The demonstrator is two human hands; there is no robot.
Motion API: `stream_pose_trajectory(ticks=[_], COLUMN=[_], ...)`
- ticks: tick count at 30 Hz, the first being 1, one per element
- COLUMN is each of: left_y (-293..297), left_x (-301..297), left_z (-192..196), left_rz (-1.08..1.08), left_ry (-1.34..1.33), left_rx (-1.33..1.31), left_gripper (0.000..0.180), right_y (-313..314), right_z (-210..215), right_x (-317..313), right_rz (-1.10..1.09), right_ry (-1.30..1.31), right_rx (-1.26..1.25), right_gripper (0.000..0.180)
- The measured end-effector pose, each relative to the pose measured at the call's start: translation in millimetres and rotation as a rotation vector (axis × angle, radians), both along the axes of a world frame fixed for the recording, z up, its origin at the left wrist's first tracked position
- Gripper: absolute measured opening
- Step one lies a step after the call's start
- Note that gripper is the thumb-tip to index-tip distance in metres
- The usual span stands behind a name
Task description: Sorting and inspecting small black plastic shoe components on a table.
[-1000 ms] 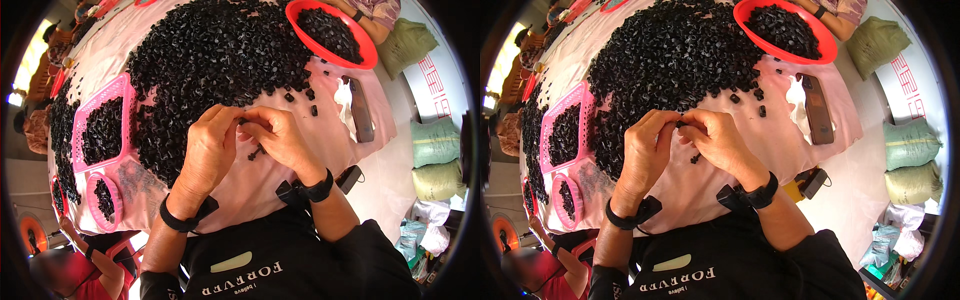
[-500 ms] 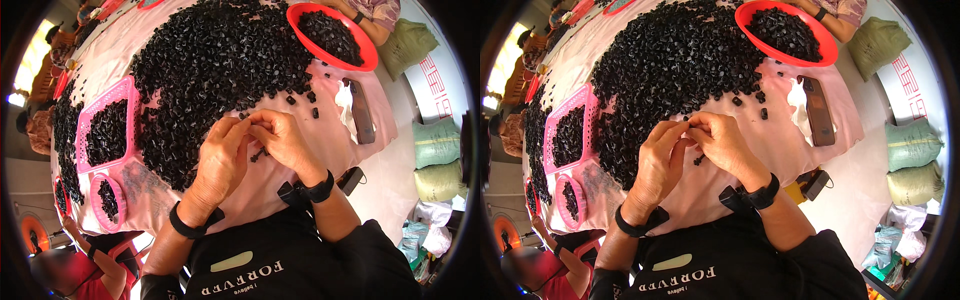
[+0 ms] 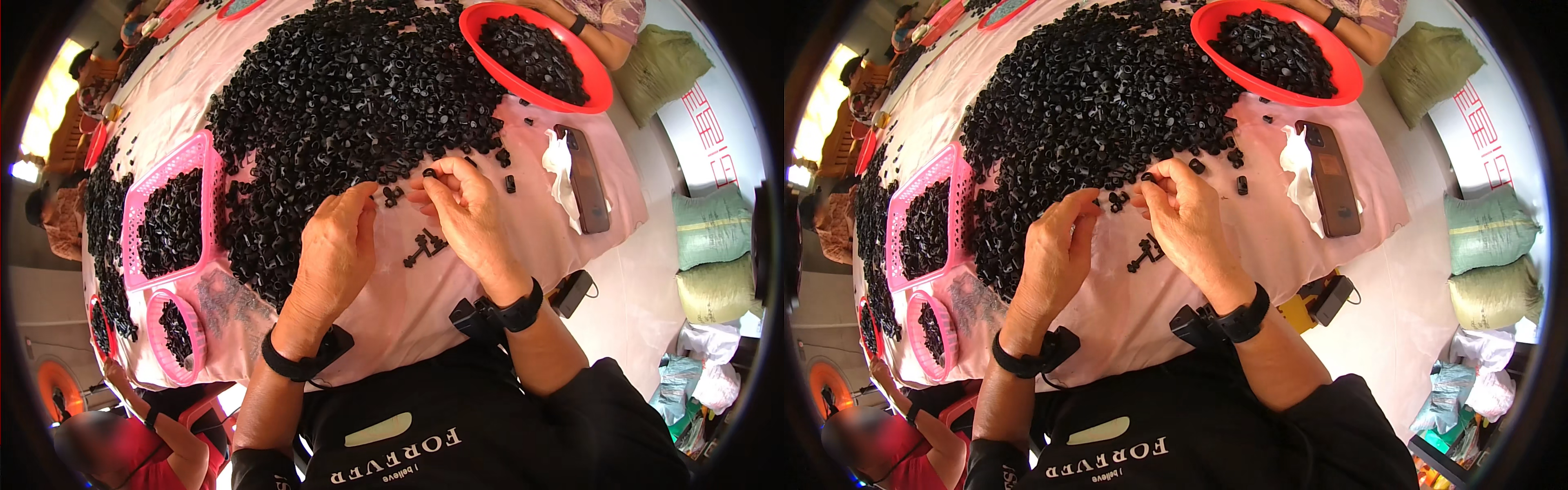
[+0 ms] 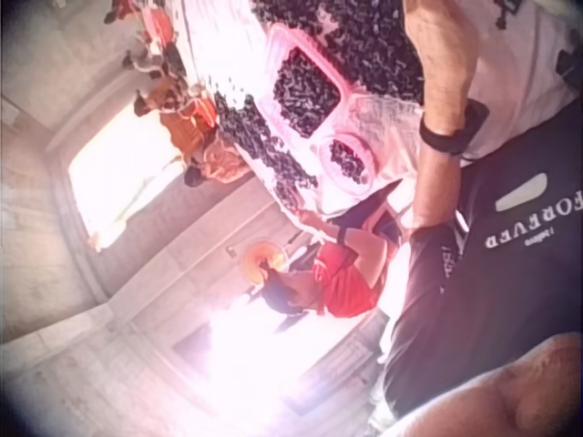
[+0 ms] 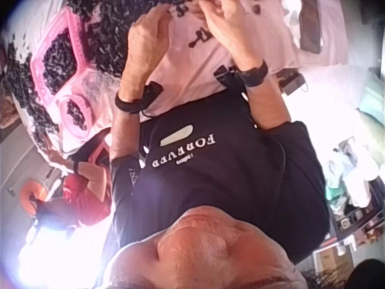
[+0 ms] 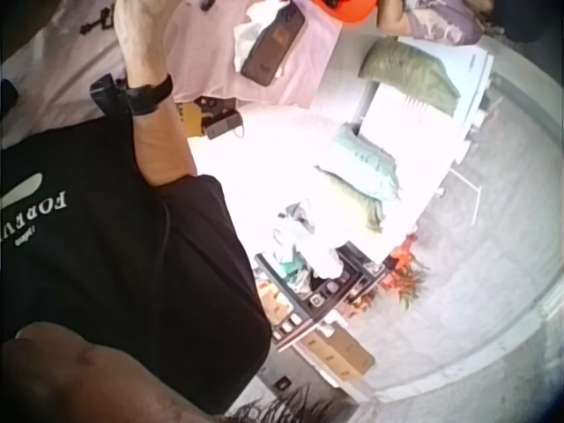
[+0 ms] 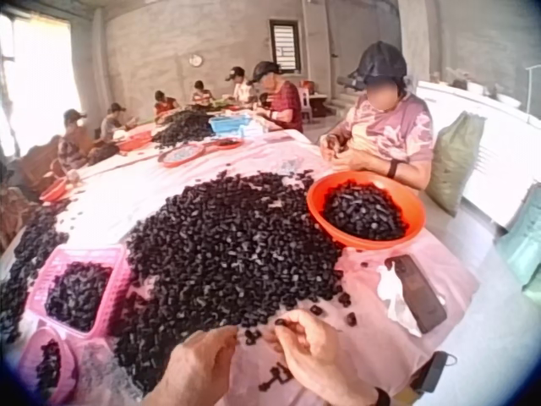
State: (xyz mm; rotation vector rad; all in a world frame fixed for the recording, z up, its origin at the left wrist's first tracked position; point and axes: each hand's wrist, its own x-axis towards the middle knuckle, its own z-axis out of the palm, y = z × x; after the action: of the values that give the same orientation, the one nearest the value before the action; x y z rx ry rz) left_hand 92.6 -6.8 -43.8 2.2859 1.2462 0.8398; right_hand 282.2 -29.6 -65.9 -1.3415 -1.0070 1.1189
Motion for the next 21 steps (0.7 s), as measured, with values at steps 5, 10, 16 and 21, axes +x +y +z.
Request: stream_pose_trajectory(ticks=[5,10,16,21], left_y=[4.9,10.9,18.2,25.1], left_x=[8.5,12.5,15.6,11.5], left_z=[4.5,1.3,2.7,1.6], left_rz=[-0.04,0.013,-0.034,-0.031], left_ry=[0.019,0.174,0.245,0.131], left_rx=[0.027,0.112,0.117,0.135], left_gripper=[0.032,0.034,0.031,0.028], right_y=[5.2,3.8,2.1,4.9], right_z=[-15.5,-8.1,-3.6,-18.9], right_x=[-0.7,1.5,3.4,0.2], right_rz=[0.017,0.089,0.08,-0.043], right_ry=[-0.024,-0.07,-0.097,-0.151], right_rx=[0.074,0.015,-0.019,0.183], right_gripper=[0.011,0.012,0.013,0.011])
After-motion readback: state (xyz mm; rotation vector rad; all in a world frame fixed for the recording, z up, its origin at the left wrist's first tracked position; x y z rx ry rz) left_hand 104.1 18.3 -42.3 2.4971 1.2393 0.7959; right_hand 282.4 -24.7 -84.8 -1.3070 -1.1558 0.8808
